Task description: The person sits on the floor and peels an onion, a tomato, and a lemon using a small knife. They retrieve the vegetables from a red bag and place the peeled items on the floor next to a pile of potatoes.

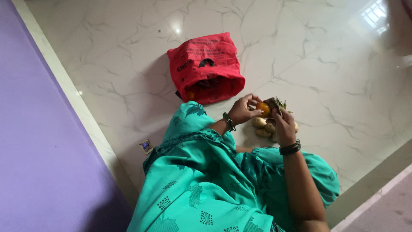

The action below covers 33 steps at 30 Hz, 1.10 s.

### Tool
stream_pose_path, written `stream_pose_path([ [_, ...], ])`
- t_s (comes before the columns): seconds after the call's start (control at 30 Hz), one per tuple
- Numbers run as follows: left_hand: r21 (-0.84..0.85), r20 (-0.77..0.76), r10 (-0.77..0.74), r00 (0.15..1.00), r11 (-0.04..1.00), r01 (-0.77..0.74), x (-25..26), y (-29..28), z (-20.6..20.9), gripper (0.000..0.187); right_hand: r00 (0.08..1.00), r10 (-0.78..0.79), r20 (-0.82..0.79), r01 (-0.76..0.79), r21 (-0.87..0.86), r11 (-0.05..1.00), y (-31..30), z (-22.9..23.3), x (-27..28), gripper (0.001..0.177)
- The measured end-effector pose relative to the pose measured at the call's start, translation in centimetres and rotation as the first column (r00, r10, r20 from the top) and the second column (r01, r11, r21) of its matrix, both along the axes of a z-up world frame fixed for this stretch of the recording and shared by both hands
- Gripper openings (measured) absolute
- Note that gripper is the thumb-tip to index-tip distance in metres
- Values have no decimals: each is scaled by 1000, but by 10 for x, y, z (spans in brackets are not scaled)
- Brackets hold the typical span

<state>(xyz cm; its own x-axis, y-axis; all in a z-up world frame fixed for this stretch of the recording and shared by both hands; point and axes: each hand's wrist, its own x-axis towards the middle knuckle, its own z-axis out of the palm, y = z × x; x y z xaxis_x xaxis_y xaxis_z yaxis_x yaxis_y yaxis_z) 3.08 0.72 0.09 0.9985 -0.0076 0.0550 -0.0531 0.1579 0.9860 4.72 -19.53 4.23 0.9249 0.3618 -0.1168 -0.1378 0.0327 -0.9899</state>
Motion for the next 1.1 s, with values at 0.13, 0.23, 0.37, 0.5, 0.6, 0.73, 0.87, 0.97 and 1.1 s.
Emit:
stream_pose_path([
  [0.13,-256,-173,-16,985,966,-29,7,-12,-63,41,961,-98,257,146,-178,973,15,-23,-7,27],
  [0.23,-414,-291,-67,954,908,-63,15,-15,-98,36,739,20,673,292,-347,891,32,-19,-20,31],
  [0.37,-398,-333,-69,941,914,-74,26,-17,-104,29,652,100,752,294,-373,880,44,2,-21,41],
  [0.5,-189,-186,-34,982,982,-1,21,-13,-81,31,697,43,716,279,-327,903,38,-6,-16,44],
  [0.6,-204,-117,-48,992,979,23,19,-12,-73,35,802,-48,596,249,-261,933,27,-28,-2,24],
  [0.73,-207,-191,29,981,976,-69,24,-19,-93,27,848,-68,526,238,-262,935,25,-40,1,21],
  [0.87,-368,-188,7,982,927,-77,26,-23,-102,25,686,56,725,331,-380,864,41,-18,-12,29],
  [0.97,-246,-123,5,992,969,-35,21,-22,-93,35,646,61,761,378,-388,840,48,-8,-16,33],
  [1.1,-426,-136,-93,986,904,26,18,-20,-87,40,656,30,754,362,-349,865,44,-15,-16,33],
])
